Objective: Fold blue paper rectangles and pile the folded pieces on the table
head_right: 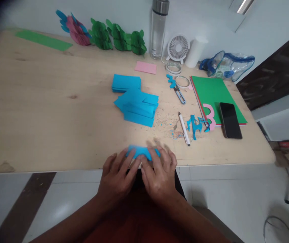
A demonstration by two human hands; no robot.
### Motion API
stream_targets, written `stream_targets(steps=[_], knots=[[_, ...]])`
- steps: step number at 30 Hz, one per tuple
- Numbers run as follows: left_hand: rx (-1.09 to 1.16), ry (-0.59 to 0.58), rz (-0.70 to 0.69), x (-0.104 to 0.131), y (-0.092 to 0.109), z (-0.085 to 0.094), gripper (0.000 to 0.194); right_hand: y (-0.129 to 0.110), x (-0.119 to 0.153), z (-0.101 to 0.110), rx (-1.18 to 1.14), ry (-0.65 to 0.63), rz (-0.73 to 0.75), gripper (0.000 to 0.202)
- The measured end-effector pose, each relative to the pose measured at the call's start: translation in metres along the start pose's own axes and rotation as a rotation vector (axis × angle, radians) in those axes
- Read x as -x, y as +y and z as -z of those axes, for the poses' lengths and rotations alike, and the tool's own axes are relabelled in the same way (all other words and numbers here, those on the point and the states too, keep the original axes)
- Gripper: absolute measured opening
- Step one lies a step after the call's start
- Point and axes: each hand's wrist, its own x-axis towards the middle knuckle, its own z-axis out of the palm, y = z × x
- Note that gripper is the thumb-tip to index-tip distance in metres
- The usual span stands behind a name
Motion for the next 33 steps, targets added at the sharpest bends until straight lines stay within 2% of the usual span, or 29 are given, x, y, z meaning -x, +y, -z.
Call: stream_targets(steps=[10, 13, 15, 18, 23, 28, 33], knots=[[-0.04, -0.014, -0.019, -0.003, 0.0, 0.002, 0.038, 0.05, 0.018, 0.016, 0.14, -0.072, 0.187, 0.037], [-0.043, -0.014, -0.025, -0.003, 0.0, 0.002, 0.039, 0.061, 0.024, 0.023, 0.187, -0.072, 0.197, 0.037], [-0.043, -0.011, -0.028, -0.003, 0.0, 0.002, 0.04, 0.06, 0.026, 0.028, 0.21, -0.073, 0.176, 0.035], [-0.042, -0.006, -0.027, -0.002, 0.0, 0.001, 0.039, 0.046, 0.022, 0.031, 0.196, -0.05, 0.146, 0.035], [-0.051, -0.012, -0.035, -0.002, 0.001, 0.002, 0.039, 0.022, 0.01, 0.018, 0.117, -0.123, 0.179, 0.038], [-0.069, -0.085, -0.063, -0.003, -0.004, 0.01, 0.041, 0.026, 0.01, 0.006, 0.073, -0.11, 0.193, 0.036], [-0.109, -0.133, -0.126, 0.0, -0.022, 0.019, 0.041, 0.029, 0.014, 0.003, 0.067, -0.111, 0.195, 0.036]])
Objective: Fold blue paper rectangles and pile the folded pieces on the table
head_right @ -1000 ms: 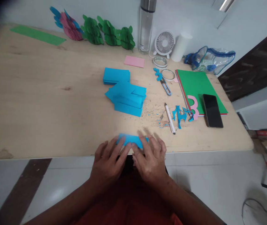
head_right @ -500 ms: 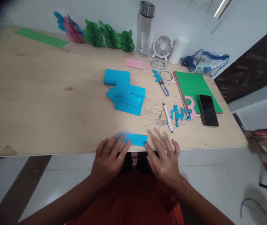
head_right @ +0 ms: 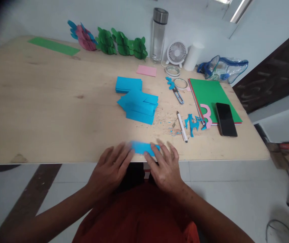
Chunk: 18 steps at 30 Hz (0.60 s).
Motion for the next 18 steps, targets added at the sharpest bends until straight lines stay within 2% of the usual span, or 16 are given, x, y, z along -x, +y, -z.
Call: stream_targets(steps=[4, 8, 12, 18], knots=[[-0.034, -0.022, -0.044, 0.006, -0.013, 0.003, 0.043, 0.0, 0.0, 0.0, 0.0, -0.01, -0.001, 0.036], [-0.039, -0.017, -0.058, 0.008, -0.017, 0.007, 0.045, 0.0, 0.001, 0.0, -0.003, 0.004, -0.005, 0.037], [0.027, -0.008, -0.012, 0.002, -0.011, 0.009, 0.047, -0.004, 0.001, -0.001, -0.017, 0.01, -0.011, 0.038], [0.043, -0.068, -0.075, -0.011, 0.0, 0.001, 0.047, -0.002, 0.003, 0.0, -0.009, 0.031, -0.008, 0.035]])
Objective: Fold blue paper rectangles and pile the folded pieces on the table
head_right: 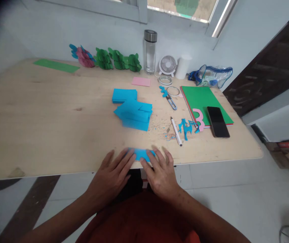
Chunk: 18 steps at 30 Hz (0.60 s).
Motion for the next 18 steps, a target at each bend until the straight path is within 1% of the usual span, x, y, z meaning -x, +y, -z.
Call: stream_targets(steps=[5, 7, 9, 12, 15, 18], knots=[[-0.007, 0.022, -0.015, 0.004, -0.003, -0.006, 0.046, 0.02, 0.017, 0.011, 0.049, 0.008, -0.021, 0.035], [-0.005, 0.04, -0.007, 0.005, -0.003, -0.007, 0.046, 0.023, 0.021, 0.016, 0.059, 0.008, -0.041, 0.036], [-0.006, 0.052, 0.013, 0.007, -0.002, -0.009, 0.047, 0.02, 0.02, 0.02, 0.049, 0.027, -0.065, 0.036], [-0.005, 0.054, 0.053, 0.007, 0.003, -0.008, 0.048, 0.007, 0.006, 0.02, 0.022, 0.026, -0.064, 0.039], [-0.004, 0.065, 0.083, 0.003, 0.007, -0.005, 0.05, -0.006, -0.012, 0.013, -0.004, -0.088, -0.009, 0.046], [-0.014, 0.063, 0.093, -0.004, 0.011, -0.004, 0.054, -0.012, -0.021, 0.003, -0.033, -0.165, 0.03, 0.054]])
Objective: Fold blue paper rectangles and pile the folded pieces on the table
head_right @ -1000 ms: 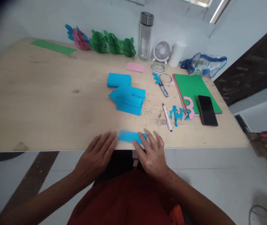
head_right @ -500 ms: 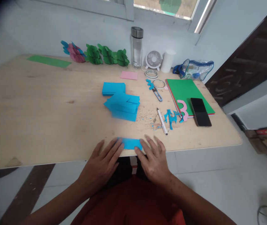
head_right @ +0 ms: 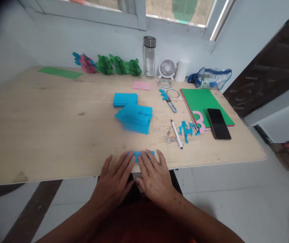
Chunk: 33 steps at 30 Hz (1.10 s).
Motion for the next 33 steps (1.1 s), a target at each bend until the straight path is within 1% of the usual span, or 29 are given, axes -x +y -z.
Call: stream_targets(steps=[4, 8, 11, 15, 19, 22, 25, 28, 31, 33], knots=[[-0.013, -0.066, 0.011, -0.009, 0.003, -0.002, 0.056, 0.002, 0.0, -0.006, 0.027, -0.033, 0.037, 0.057], [-0.015, -0.095, 0.039, -0.007, 0.0, -0.001, 0.053, 0.01, 0.008, -0.006, 0.019, -0.012, 0.034, 0.056], [-0.016, -0.083, 0.078, -0.001, -0.004, 0.002, 0.052, 0.018, 0.017, -0.002, 0.022, 0.011, 0.006, 0.056], [0.004, -0.076, 0.098, 0.002, -0.007, 0.007, 0.054, 0.026, 0.021, 0.011, 0.009, 0.016, -0.025, 0.052], [0.097, -0.05, 0.085, -0.001, -0.012, 0.014, 0.055, 0.029, 0.006, 0.022, -0.093, 0.023, -0.075, 0.048], [0.187, 0.018, 0.084, -0.007, -0.016, 0.017, 0.044, 0.029, -0.012, 0.022, -0.144, 0.006, -0.058, 0.043], [0.292, 0.076, 0.105, -0.011, -0.019, 0.02, 0.034, 0.028, -0.023, 0.019, -0.148, 0.001, -0.025, 0.039], [0.38, 0.053, 0.135, -0.016, -0.019, 0.023, 0.034, 0.028, -0.027, 0.02, -0.163, 0.001, -0.03, 0.038], [0.431, -0.005, 0.132, -0.021, -0.02, 0.027, 0.046, 0.028, -0.03, 0.021, -0.183, 0.001, -0.042, 0.035], [0.446, -0.026, 0.108, -0.025, -0.025, 0.029, 0.051, 0.03, -0.033, 0.018, -0.187, 0.025, -0.049, 0.026]])
